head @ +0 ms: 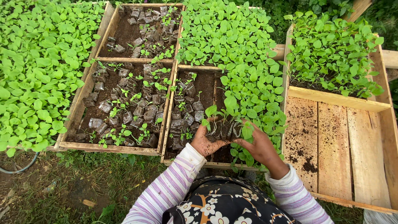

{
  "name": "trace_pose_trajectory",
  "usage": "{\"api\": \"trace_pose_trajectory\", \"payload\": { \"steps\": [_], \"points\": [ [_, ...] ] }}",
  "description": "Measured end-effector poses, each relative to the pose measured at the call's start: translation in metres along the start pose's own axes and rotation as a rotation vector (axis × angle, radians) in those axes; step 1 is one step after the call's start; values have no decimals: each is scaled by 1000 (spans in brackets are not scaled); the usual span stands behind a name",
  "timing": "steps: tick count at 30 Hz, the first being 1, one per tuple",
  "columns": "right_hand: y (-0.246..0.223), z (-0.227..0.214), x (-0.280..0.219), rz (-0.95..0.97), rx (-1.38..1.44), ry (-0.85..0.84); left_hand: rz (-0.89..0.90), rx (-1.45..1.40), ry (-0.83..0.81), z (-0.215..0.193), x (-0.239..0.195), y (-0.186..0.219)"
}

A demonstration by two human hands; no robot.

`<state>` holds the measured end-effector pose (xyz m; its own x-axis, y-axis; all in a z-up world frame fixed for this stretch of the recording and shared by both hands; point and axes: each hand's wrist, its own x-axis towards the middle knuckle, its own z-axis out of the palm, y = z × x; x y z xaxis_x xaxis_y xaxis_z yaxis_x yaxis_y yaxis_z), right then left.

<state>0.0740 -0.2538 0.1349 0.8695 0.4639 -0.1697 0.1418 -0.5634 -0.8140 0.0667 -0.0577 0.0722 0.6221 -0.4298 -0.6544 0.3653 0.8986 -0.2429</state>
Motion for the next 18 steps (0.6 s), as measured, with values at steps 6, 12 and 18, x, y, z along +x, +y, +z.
{"api": "trace_pose_trajectory", "payload": {
  "steps": [6, 12, 18],
  "points": [
    [19, 12, 8, 111, -2, -12, 82, -74, -26, -4, -3, -9],
    [0, 4, 6, 63, -42, -4, 96, -164, -39, -20, 7, -7],
    [23, 19, 15, 65, -121, -3, 100, -92, -103, -4, -8, -11]
  ]
}}
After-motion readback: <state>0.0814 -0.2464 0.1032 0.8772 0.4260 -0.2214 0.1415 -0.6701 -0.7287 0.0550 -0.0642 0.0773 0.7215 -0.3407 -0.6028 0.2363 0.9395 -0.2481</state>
